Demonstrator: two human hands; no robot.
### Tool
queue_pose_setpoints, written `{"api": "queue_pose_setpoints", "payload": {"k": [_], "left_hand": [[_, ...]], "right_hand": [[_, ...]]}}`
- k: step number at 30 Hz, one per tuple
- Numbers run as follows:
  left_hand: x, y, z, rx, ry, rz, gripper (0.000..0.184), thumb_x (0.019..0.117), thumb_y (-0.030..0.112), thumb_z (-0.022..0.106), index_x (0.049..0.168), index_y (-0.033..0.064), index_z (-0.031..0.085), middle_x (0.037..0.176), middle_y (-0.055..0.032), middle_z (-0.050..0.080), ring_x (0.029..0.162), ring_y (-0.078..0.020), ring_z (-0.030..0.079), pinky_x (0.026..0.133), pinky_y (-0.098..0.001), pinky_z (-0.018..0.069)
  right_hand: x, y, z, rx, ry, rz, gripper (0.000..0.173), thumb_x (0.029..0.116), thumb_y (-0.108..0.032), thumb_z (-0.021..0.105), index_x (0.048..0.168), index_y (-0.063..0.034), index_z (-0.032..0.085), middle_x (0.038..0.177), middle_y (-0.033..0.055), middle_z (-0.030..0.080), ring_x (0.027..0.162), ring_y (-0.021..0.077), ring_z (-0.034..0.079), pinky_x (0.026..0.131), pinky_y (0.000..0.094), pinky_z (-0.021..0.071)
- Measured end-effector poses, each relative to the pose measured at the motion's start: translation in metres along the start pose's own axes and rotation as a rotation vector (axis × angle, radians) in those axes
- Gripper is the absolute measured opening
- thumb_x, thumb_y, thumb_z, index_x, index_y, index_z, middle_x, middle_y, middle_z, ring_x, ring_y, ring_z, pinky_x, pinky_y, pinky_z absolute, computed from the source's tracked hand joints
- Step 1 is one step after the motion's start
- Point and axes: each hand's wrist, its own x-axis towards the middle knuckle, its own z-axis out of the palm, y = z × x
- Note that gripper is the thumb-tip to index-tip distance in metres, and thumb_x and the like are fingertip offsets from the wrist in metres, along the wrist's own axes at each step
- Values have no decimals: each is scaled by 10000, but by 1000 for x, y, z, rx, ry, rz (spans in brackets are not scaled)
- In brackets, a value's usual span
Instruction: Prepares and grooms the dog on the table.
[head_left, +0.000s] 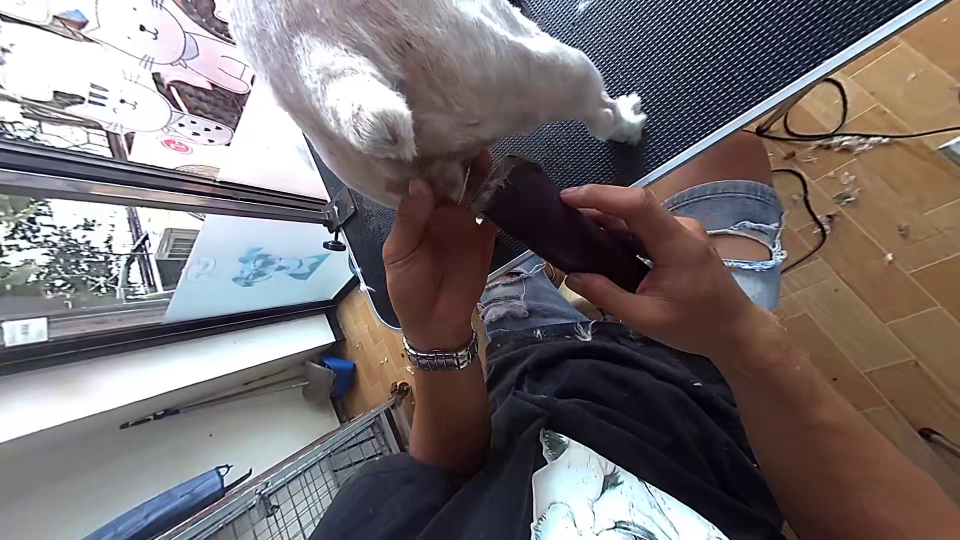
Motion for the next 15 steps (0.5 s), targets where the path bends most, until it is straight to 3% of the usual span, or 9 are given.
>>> {"api": "queue_pose_setpoints", "payload": {"k": [10, 15], "left_hand": [[1, -1, -1, -13, 1, 15, 305, 1095, 267, 378, 1251, 95, 578, 1266, -90, 631, 1272, -234, 577, 1123, -469, 446], [3, -2, -4, 43, 12, 0, 295, 1087, 270, 415, 1262, 125, 604, 1303, -99, 643, 1289, -285, 585, 1110, -513, 456]], "right_hand": [[10, -11, 1, 295, -42, 7, 596, 888, -126, 703, 1439, -38, 493, 1150, 6, 687, 923, 65, 688, 746, 225, 628], [-12, -6, 15, 622, -94, 340, 569, 942, -150, 631, 1485, -143, 464, 1111, 52, 697, 809, 188, 725, 618, 323, 651]]}}
